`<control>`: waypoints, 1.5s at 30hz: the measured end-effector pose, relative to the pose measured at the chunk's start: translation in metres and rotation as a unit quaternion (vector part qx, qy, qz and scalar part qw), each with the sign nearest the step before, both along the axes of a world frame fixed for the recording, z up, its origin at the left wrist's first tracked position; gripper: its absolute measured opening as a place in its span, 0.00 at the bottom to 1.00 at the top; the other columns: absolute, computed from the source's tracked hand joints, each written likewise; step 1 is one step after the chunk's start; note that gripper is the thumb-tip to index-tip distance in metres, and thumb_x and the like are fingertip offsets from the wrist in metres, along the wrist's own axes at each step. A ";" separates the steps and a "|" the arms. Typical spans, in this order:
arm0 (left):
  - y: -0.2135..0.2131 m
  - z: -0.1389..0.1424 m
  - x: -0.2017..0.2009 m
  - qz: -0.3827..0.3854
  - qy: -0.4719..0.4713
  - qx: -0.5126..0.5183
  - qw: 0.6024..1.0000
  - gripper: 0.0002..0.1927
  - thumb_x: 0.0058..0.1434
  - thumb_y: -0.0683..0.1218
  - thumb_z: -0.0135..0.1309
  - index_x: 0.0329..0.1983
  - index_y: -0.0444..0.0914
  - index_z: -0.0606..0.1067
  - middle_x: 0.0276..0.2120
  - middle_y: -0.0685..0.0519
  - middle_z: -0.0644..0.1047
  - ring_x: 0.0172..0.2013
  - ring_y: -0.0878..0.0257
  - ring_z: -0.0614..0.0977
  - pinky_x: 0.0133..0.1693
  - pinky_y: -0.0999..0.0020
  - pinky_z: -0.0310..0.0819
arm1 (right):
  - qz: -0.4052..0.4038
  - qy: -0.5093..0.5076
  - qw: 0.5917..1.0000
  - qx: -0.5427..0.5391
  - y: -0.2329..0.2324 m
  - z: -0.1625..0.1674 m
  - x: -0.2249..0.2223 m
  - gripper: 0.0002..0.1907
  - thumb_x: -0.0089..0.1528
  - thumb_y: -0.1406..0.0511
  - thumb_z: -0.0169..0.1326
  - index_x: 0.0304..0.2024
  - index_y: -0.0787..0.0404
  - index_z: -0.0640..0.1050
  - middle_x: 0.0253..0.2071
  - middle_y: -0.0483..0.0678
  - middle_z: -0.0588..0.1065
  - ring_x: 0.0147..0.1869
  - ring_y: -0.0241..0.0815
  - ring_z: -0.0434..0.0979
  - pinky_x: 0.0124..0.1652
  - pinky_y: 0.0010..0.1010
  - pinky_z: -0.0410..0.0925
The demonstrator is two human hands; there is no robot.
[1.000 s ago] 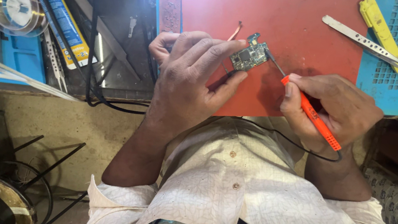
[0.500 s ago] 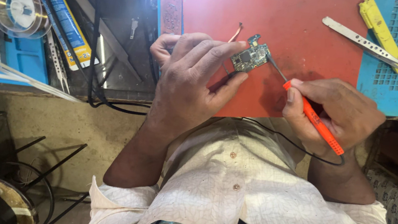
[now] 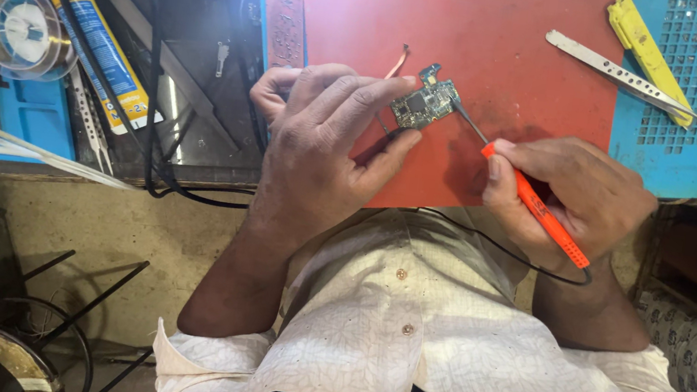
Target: The person holds a small circuit board and uses a soldering iron to apply heat to specific points on the board. They briefly apply flux from a tube to the board, then continue soldering multiple joints. The board remains on a red work mat throughout.
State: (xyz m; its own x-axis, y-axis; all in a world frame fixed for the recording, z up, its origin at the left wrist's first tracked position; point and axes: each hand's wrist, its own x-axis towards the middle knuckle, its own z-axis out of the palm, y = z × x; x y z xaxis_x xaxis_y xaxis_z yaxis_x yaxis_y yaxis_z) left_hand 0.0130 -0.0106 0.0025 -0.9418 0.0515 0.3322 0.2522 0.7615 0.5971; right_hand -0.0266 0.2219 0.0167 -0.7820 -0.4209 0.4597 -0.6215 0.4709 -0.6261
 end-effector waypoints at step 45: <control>-0.001 0.000 0.000 0.001 0.012 -0.004 1.000 0.22 0.64 0.52 0.69 0.58 0.48 0.76 0.47 0.63 0.80 0.54 0.64 0.77 0.61 0.54 0.51 | -0.006 -0.009 1.000 0.005 -0.003 0.002 0.002 0.06 0.64 0.73 0.66 0.41 0.68 0.81 0.37 0.52 0.80 0.36 0.43 0.82 0.35 0.27 0.72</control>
